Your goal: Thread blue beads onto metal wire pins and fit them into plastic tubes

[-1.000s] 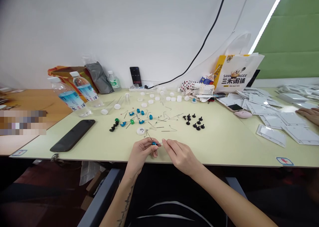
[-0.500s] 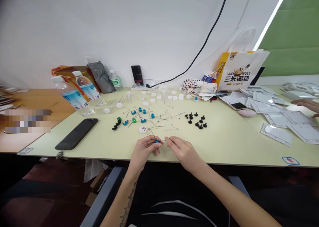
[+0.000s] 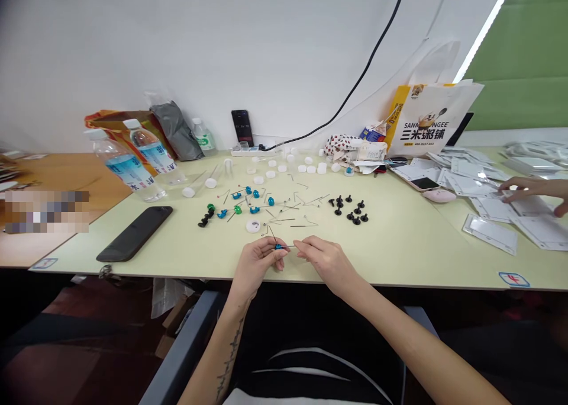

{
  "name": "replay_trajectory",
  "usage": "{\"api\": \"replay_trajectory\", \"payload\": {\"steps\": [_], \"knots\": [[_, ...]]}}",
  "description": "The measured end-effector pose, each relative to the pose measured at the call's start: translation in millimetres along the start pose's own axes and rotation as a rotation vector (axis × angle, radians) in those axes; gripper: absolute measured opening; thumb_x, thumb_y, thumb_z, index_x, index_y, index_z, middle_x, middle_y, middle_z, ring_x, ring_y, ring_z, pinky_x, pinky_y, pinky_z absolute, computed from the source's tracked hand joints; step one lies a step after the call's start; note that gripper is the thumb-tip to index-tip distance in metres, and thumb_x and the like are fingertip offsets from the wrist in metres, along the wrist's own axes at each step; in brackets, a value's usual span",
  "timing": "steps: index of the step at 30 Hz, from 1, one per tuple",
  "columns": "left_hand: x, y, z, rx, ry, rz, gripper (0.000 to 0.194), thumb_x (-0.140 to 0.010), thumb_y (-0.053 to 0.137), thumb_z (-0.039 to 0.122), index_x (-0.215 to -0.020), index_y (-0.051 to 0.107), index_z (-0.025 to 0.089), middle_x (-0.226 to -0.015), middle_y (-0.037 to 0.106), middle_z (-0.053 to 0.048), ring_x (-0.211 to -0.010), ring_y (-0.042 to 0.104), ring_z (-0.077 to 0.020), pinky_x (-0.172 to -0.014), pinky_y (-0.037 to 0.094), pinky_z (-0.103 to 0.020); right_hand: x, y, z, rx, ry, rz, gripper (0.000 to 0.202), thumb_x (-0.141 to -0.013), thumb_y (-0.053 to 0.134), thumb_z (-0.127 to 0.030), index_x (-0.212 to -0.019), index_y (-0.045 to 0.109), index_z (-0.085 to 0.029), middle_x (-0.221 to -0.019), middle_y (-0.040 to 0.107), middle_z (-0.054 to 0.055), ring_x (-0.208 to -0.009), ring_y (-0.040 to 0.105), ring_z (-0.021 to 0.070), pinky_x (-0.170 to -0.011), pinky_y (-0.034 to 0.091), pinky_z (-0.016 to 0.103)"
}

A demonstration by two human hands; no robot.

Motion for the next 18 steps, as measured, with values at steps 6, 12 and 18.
{"api": "replay_trajectory", "payload": {"steps": [6, 12, 18], "knots": [[0.8, 0.3, 1.8, -0.013, 0.005, 0.004, 0.024, -0.072, 0.062, 0.034, -0.083, 0.061, 0.012, -0.053, 0.055, 0.0, -0.05, 0.053, -0.0114, -0.054, 0.045, -0.024, -1.3, -1.9, -2.7, -0.035, 0.0, 0.012, 0.027, -0.09, 0.039, -0.017, -0.11, 0.058, -0.017, -0.087, 0.063, 0.007, -0.074, 0.062, 0.012, -0.062, 0.056, 0.024], [3.3, 1.2, 4.5, -0.047, 0.018, 0.014, 0.024, -0.075, 0.06, 0.036, -0.082, 0.06, 0.013, -0.054, 0.054, 0.0, -0.05, 0.052, -0.0112, -0.054, 0.044, -0.023, -0.3, -2.0, -5.1, 0.066, -0.041, 0.049, 0.034, -0.089, 0.041, -0.01, -0.121, 0.051, -0.016, -0.085, 0.063, 0.007, -0.075, 0.061, 0.0112, -0.064, 0.054, 0.022], [4.2, 0.8, 8.6, 0.039, 0.013, 0.046, 0.026, -0.074, 0.061, 0.037, -0.081, 0.06, 0.013, -0.059, 0.054, -0.001, -0.051, 0.05, -0.0104, -0.054, 0.043, -0.023, 2.8, -2.2, -17.6, 0.476, -0.203, 0.09, 0.045, -0.086, 0.05, -0.011, -0.13, 0.044, -0.016, -0.109, 0.06, 0.013, -0.085, 0.062, 0.0173, -0.073, 0.054, 0.03]]}}
Point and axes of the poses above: each hand's wrist, its own x-axis away from the middle knuckle, its own y-axis out of the palm, z = x × y, the point moved 2 cm from there along -x, towards the middle knuckle
